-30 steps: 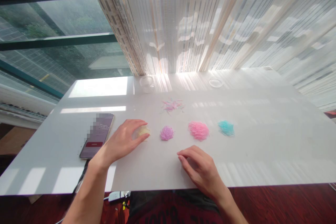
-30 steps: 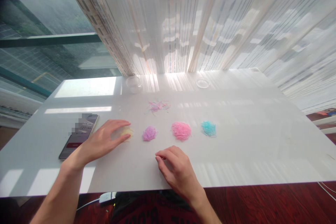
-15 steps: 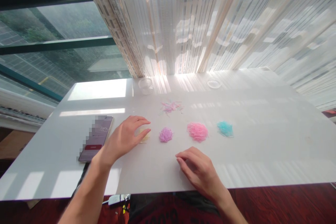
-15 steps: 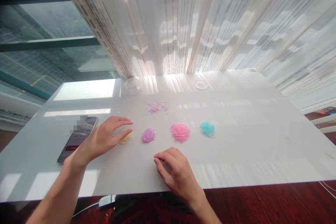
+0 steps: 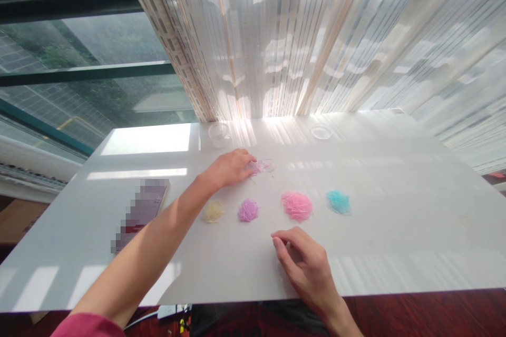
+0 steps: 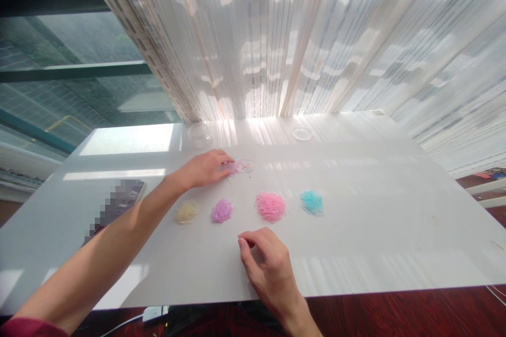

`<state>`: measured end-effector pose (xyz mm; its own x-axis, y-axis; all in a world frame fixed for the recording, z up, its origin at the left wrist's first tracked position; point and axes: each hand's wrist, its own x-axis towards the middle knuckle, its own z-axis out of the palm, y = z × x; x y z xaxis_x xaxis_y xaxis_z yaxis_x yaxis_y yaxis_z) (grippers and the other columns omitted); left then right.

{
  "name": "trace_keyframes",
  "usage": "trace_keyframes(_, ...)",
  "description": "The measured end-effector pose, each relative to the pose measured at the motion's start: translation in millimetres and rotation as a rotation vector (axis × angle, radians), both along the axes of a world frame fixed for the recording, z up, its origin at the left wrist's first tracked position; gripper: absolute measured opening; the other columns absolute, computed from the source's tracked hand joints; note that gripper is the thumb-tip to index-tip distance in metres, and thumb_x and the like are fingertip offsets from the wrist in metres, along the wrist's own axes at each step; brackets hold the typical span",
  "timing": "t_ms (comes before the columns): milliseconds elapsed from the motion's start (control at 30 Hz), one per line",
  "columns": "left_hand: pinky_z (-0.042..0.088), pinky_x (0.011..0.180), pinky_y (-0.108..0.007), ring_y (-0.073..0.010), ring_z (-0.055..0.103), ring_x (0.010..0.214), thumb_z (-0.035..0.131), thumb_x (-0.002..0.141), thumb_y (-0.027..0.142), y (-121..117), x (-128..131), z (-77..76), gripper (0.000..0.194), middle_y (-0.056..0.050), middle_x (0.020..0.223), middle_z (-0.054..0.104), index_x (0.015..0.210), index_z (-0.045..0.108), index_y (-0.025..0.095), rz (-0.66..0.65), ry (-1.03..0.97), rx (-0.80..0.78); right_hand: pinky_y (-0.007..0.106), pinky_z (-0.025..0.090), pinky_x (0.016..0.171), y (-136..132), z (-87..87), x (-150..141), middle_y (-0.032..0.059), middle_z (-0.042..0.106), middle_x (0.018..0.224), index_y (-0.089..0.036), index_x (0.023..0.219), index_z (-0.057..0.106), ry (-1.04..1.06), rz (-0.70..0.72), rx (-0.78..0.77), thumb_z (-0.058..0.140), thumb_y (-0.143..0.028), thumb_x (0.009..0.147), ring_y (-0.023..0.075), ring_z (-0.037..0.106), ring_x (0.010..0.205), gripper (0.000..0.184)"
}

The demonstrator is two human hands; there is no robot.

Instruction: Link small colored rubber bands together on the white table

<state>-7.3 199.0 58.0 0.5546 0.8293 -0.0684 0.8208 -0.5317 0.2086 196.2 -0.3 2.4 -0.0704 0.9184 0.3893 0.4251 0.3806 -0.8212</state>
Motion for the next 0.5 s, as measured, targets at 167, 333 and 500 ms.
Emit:
trace_keyframes(167, 0.053, 0.083, -0.029, -0.0228, 0.071, 0.100, 0.055, 0.097, 0.024, 2.7, 5.2, -0.9, 0.024, -0.006, 0.111, 0.074, 0.110, 0.076, 0.023, -0.007, 0.024, 0.024, 0.026, 0.055, 0.068, 0.3, -0.7, 0.1, 0.0014, 0.071, 0.080, -0.022, 0.097, 0.070, -0.005, 0.019, 0.015, 0.061, -0.017, 0.100, 0.0157, 0.067, 0.071, 0.011)
trace_keyframes(333, 0.052, 0.080, -0.029, -0.0216, 0.071, 0.094, 0.056, 0.097, 0.023, 4.2, 4.2, 2.6, 0.022, -0.003, 0.101, 0.077, 0.102, 0.077, 0.023, 0.012, -0.010, 0.042, 0.026, 0.055, 0.068, 0.9, -1.4, 1.1, 0.0013, 0.071, 0.080, -0.022, 0.098, 0.069, -0.005, 0.031, 0.021, 0.061, -0.016, 0.099, 0.0154, 0.066, 0.072, 0.011)
trace_keyframes(500, 0.051, 0.073, -0.028, -0.0206, 0.072, 0.085, 0.059, 0.094, 0.023, 6.3, 2.0, 3.9, 0.020, -0.002, 0.094, 0.080, 0.098, 0.078, 0.023, 0.039, -0.066, 0.060, 0.025, 0.054, 0.069, -0.5, -0.9, 1.7, 0.0009, 0.070, 0.080, -0.022, 0.099, 0.069, -0.002, 0.034, 0.020, 0.061, -0.016, 0.100, 0.0148, 0.066, 0.072, 0.011)
